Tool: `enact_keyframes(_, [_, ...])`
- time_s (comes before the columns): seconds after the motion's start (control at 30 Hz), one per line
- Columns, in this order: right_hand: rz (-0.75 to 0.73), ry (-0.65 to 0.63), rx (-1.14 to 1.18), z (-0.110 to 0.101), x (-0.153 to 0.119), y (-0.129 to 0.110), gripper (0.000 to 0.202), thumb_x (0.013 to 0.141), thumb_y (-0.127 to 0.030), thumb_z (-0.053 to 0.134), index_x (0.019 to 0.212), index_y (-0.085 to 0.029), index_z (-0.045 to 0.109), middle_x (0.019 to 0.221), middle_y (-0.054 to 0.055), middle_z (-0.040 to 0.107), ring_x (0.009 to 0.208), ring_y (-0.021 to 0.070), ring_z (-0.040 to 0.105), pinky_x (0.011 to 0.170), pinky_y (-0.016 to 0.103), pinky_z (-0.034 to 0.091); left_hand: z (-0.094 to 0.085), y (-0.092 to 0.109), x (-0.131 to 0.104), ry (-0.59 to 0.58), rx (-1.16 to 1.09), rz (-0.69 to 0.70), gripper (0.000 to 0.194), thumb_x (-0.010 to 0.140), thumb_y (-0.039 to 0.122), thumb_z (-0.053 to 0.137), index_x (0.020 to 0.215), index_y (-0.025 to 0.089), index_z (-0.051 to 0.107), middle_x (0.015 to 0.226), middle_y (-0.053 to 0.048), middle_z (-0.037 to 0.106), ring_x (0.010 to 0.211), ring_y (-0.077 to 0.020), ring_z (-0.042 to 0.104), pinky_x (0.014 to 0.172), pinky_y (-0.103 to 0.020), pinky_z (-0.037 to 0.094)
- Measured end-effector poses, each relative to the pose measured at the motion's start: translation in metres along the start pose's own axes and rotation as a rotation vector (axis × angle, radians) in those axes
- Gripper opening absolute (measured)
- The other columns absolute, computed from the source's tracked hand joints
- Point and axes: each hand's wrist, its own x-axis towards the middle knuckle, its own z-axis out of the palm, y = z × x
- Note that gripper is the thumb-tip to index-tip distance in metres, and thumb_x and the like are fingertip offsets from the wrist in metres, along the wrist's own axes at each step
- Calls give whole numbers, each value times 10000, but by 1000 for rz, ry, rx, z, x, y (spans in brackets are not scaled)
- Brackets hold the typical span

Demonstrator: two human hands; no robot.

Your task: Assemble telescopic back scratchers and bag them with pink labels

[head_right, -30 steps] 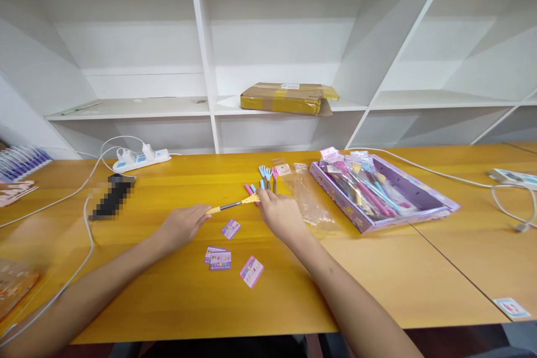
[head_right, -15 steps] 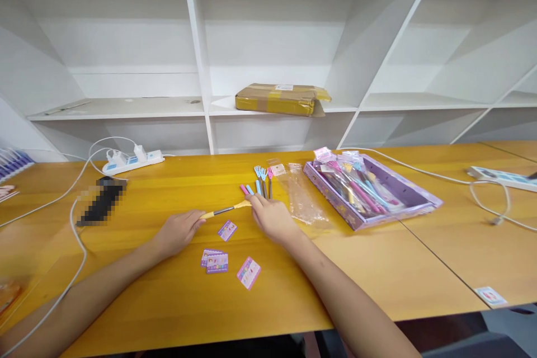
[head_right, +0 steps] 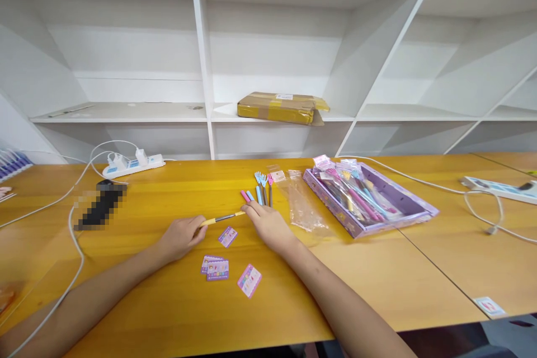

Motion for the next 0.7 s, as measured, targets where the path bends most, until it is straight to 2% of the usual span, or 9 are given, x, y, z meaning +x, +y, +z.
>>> enact_keyframes(0.13, [13, -41, 2, 4, 2, -6, 322, 1045, -74, 422, 1293, -164, 605, 1205, 124, 712, 960, 209, 708, 866, 320, 541, 1, 0, 3, -42, 62, -94, 215, 1013, 312, 502, 853, 210, 602, 737, -17, 706, 642, -176, 652, 592, -275, 377])
enact_keyframes(0.3, [91, -56, 86, 4, 2, -8, 300, 1082, -155, 402, 1295, -173, 612, 1223, 126, 716, 979, 202, 723, 887, 322, 552, -2, -3, 4, -61, 131, -110, 443, 1078, 526, 415, 863, 201, 627, 754, -45, 723, 650, -185, 662, 571, -263, 339])
enact_keyframes(0.43, [120, -70, 104, 3, 2, -8, 327, 1053, -124, 399, 1311, -163, 596, 1213, 137, 722, 983, 204, 723, 872, 315, 552, -12, -4, 8, -44, 173, -91, 535, 1092, 571, 333, 863, 189, 629, 779, -78, 742, 652, -199, 669, 561, -267, 328])
enact_keyframes(0.53, [115, -70, 109, 0, 4, -11, 393, 1009, -82, 390, 1344, -156, 582, 1147, 129, 737, 930, 199, 718, 820, 304, 554, -27, -4, 12, 22, 200, -71, 593, 1080, 622, 303, 827, 185, 615, 705, -80, 702, 558, -182, 604, 528, -272, 288])
enact_keyframes(0.6, [118, -44, 135, -12, 1, -6, 443, 979, -72, 390, 1368, -172, 578, 1138, 117, 738, 908, 193, 714, 802, 301, 557, -43, -12, 8, 80, 225, -50, 602, 1072, 640, 308, 802, 191, 606, 639, -60, 647, 510, -169, 538, 513, -274, 258])
enact_keyframes(0.7, [252, 45, 168, -51, -26, 27, 475, 943, -80, 413, 1352, -218, 612, 1045, 85, 747, 873, 196, 710, 794, 314, 557, -82, -46, -19, 161, 293, -8, 585, 1089, 584, 316, 733, 198, 574, 600, -34, 594, 512, -149, 490, 519, -270, 228])
